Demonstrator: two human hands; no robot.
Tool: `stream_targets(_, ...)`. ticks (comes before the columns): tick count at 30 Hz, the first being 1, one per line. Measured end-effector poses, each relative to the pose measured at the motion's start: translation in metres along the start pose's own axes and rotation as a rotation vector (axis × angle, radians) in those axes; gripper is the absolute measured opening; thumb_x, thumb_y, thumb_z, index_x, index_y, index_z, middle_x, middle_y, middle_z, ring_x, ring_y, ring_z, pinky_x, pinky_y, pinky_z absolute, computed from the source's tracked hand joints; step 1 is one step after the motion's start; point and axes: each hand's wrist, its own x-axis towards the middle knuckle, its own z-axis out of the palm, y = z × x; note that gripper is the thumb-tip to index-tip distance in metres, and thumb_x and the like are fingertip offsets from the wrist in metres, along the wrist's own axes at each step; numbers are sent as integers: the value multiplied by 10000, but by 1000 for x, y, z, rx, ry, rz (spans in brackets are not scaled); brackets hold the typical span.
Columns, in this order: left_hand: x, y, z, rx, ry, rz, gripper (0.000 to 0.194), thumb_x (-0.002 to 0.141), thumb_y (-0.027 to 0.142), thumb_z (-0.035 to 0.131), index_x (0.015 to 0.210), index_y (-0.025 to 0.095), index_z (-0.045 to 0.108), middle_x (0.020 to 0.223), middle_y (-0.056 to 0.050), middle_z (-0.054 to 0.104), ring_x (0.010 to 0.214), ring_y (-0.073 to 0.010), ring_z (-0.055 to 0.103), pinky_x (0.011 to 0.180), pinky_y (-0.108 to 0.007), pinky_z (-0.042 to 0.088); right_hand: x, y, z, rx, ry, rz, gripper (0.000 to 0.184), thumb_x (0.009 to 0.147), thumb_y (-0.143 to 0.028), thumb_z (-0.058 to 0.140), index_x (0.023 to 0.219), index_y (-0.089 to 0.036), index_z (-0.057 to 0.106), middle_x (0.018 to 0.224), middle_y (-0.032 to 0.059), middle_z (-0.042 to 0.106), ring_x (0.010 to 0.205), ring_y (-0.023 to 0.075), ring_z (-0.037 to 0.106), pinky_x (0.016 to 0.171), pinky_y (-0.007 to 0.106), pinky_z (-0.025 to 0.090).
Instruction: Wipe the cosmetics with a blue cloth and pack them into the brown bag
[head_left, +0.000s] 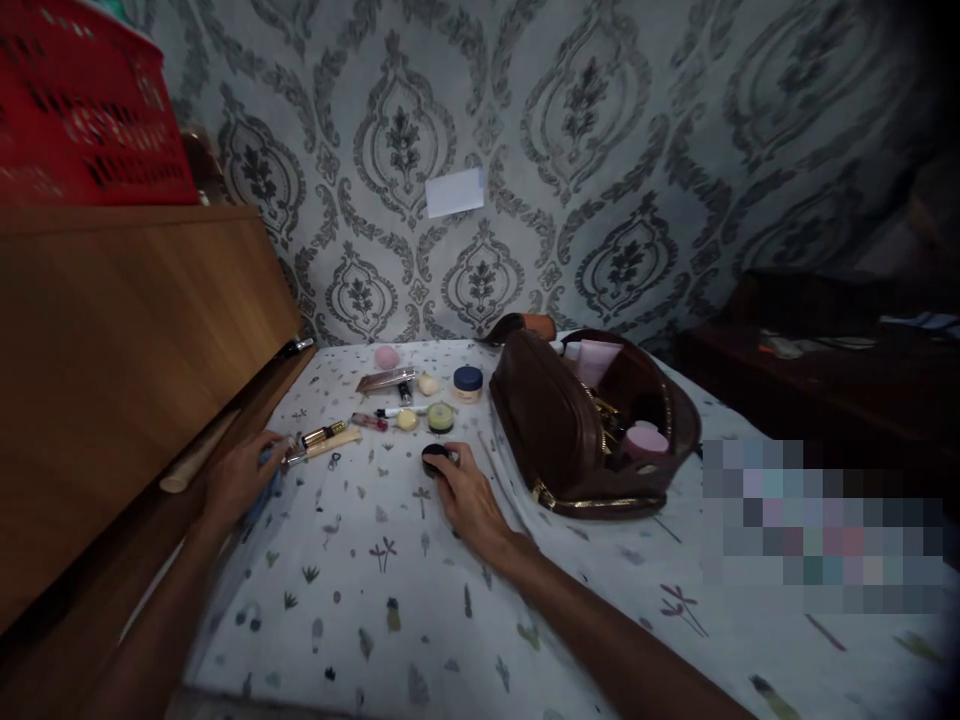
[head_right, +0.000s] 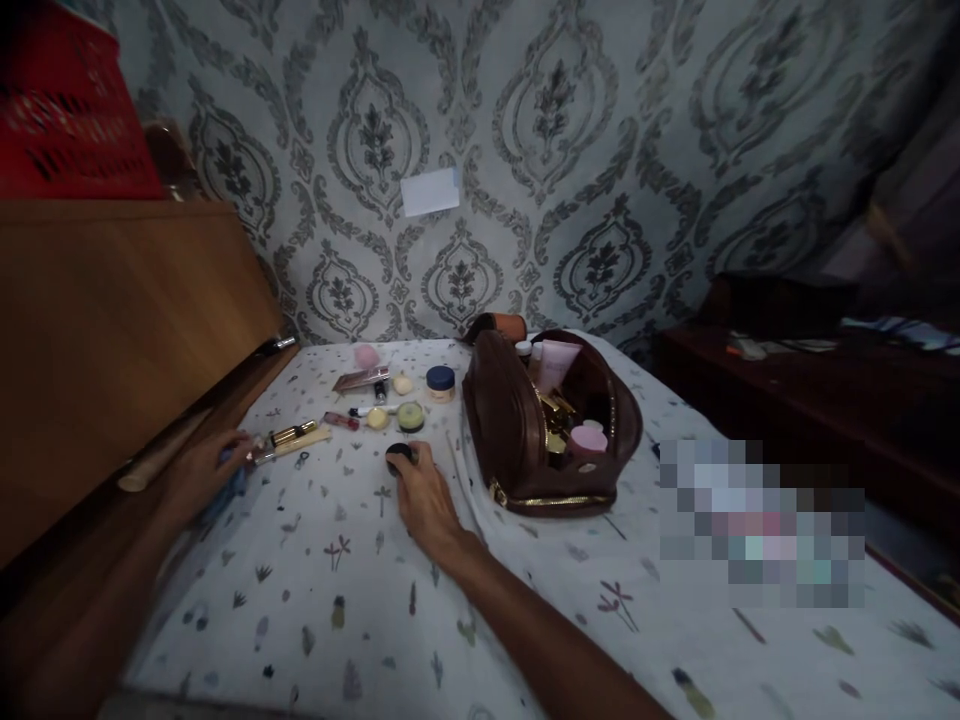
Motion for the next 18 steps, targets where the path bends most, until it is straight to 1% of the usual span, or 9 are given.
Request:
stream_targets(1,-4,1,1,-40,-22,24,428,919,548,363,977,243,657,1032,-51,714,954,-227,646,817,-303,482,0,-1,-1,4,-4,-2,436,854,-44,447,1199,-228,641,1236,102,501,888,178,603,843,343,556)
stream_targets(3,-11,4,4,-60,-9,41,474,920,564,332,927,227,665,1009,-66,718,956,-236,650,840,-314,478,0,-1,-2,11,-8,3,419,853,-54,458,1192,-218,643,1237,107,498,897,181,608,844,347,558)
stream_targets(6,-18,8,10,-50,43,-47,489,892,549,352,994,195,673,1068,-108,711,1011,-273,645,874,-350,481,0,-2,-3,2,-21,18,418,843,-53,473,1195,-208,639,1244,110,489,918,183,609,859,353,554)
stream_targets(9,-24,12,16,-90,-55,-124,474,900,533,343,1036,218,670,1053,-85,729,980,-274,657,828,-347,496,0,-3,-4,-25,-29,24,430,838,-46,476,1207,-208,626,1261,111,475,891,171,602,839,348,557)
stream_targets(10,-27,15,17,-109,-74,-128,466,908,539,339,1023,227,665,1036,-76,731,956,-268,660,808,-340,496,0,-3,-4,-34,-25,22,425,841,-51,479,1206,-211,623,1275,111,467,877,167,600,823,344,559)
stream_targets(11,-31,19,17,-116,-62,-124,459,912,551,344,1015,231,657,1037,-72,726,948,-266,658,799,-338,494,-1,-4,-4,-43,-21,16,417,844,-58,484,1205,-216,622,1291,110,458,869,164,598,808,340,561)
stream_targets(15,-52,49,16,-97,124,-46,424,900,568,415,1025,221,626,1097,-90,661,1042,-282,606,845,-365,486,-3,-8,-5,-74,-15,-10,368,849,-75,496,1160,-213,636,1319,117,449,859,172,595,789,349,560)
stream_targets(16,-58,59,16,-106,140,-16,415,898,562,433,1040,223,626,1100,-91,648,1061,-286,592,844,-369,486,-3,-9,-5,-79,-21,-15,350,853,-78,496,1142,-211,643,1317,118,452,863,176,595,799,354,557)
stream_targets(18,-67,81,15,-169,118,52,385,894,543,473,1059,234,632,1091,-84,642,1064,-282,584,834,-366,485,-4,-11,-6,-86,-42,-21,315,864,-89,496,1109,-210,653,1307,114,463,869,179,597,813,357,550)
